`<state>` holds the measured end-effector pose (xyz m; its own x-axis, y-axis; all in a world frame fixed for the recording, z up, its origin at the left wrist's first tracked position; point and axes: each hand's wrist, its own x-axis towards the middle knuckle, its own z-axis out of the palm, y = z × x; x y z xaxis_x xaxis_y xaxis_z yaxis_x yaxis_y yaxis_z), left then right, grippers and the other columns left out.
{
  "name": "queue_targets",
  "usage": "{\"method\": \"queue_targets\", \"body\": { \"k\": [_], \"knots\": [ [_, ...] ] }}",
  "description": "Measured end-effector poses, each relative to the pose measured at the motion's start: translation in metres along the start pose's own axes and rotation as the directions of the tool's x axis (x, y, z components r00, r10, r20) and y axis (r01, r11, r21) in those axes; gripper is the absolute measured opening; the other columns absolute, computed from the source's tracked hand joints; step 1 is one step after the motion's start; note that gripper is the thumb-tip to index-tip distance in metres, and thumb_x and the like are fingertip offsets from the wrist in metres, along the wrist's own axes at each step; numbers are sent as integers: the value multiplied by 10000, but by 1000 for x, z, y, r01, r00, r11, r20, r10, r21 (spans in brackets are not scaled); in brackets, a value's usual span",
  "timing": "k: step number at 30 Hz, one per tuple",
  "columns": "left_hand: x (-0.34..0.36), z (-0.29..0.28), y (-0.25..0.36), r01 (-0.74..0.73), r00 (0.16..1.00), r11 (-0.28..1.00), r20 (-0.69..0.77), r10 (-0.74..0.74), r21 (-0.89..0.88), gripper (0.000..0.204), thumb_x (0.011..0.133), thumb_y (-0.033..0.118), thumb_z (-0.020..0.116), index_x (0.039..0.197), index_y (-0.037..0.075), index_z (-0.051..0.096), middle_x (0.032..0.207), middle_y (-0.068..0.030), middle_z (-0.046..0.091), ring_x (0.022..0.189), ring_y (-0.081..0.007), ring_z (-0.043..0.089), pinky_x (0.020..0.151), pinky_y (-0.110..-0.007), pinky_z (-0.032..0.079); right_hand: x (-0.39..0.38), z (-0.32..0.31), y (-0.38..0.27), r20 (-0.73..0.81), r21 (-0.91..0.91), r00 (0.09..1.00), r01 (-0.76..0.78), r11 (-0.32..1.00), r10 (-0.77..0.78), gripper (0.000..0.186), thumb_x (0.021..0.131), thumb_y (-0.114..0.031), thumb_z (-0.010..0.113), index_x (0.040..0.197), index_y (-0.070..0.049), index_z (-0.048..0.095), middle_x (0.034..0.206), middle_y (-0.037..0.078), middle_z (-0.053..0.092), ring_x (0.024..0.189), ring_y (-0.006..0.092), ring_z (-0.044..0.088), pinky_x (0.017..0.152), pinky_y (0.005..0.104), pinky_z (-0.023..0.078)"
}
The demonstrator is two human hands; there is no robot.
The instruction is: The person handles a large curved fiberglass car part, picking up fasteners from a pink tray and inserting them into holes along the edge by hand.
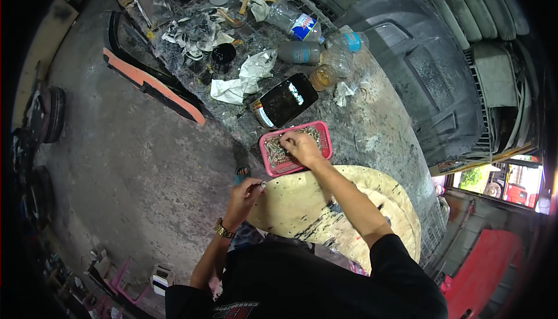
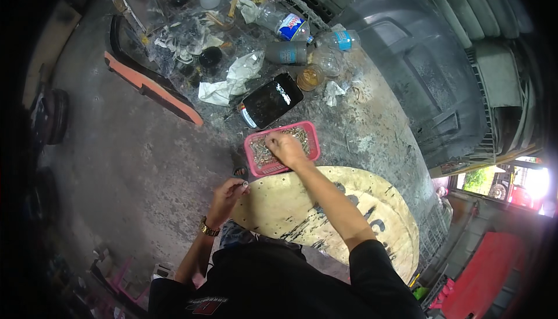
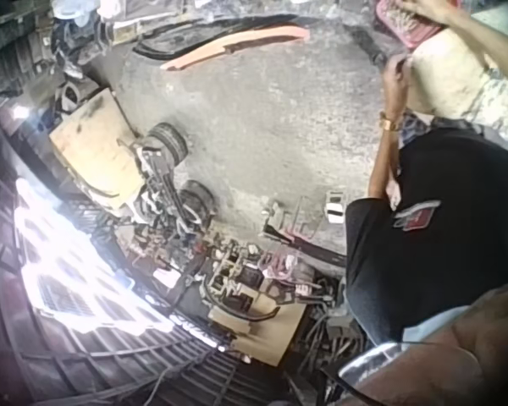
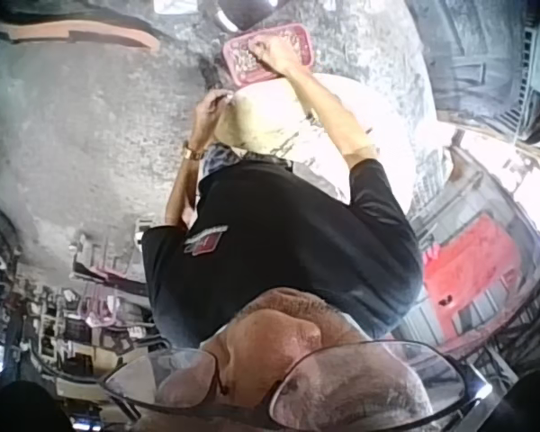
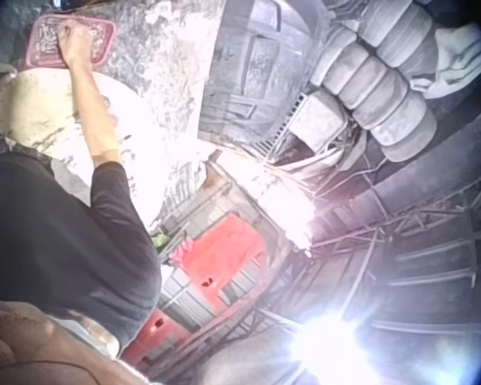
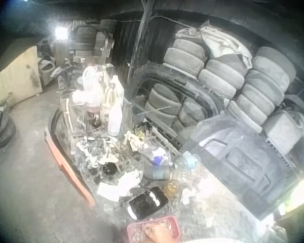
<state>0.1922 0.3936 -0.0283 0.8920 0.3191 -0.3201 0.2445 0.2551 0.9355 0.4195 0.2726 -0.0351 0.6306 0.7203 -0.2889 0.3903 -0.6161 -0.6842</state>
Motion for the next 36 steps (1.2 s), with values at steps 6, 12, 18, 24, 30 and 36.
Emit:
{"method": "queue_targets", "body": {
  "k": [6,12,18,24,30,36],
  "knots": [
    [-1,-3,4,-22,1000,999,-4,22,30,103,907,42,581,994,-5,610,838,-64,672,790,-108,651,674,-234,494,11,33,-30,18,-398,994,104,911,-105,195,861,-249,583,884,-59,617,786,194,665,770,362,657,704,460,521],
    [-4,-8,10,63,997,997,46,-65,39,137,944,90,561,1028,-12,597,897,-56,657,858,-102,618,788,-254,494,5,34,-17,63,-404,988,153,902,-139,146,863,-151,530,965,-67,591,783,203,664,758,369,662,674,469,524],
    [-8,-18,6,28,1000,1000,-3,-28,2,134,950,94,550,1032,-7,586,884,-57,652,845,-109,620,776,-258,495,-20,-23,-10,-51,-185,995,-94,978,86,204,893,-264,559,994,-103,632,857,191,666,830,386,638,744,484,495],
    [-3,-17,4,30,1000,999,-8,-30,16,123,934,69,566,1023,-13,587,871,-57,657,827,-111,624,760,-253,495,-38,-79,35,-145,-325,955,-292,900,258,188,889,-241,566,996,-113,652,907,178,668,858,373,636,758,466,498],
    [0,-13,7,46,998,999,-39,-47,-12,117,924,49,572,1018,-19,590,864,-67,662,823,-114,631,749,-253,500,-29,-66,56,-34,-519,985,-160,840,167,174,883,-200,543,957,-114,674,881,175,672,848,356,645,732,461,517],
    [-2,-17,4,35,997,999,-72,-37,-31,119,921,40,578,1022,-22,590,848,-70,667,813,-111,638,746,-249,504,-29,-49,67,89,-794,974,-58,605,210,169,861,-136,530,894,-72,682,907,137,692,835,299,682,711,412,545]
  ]
}}
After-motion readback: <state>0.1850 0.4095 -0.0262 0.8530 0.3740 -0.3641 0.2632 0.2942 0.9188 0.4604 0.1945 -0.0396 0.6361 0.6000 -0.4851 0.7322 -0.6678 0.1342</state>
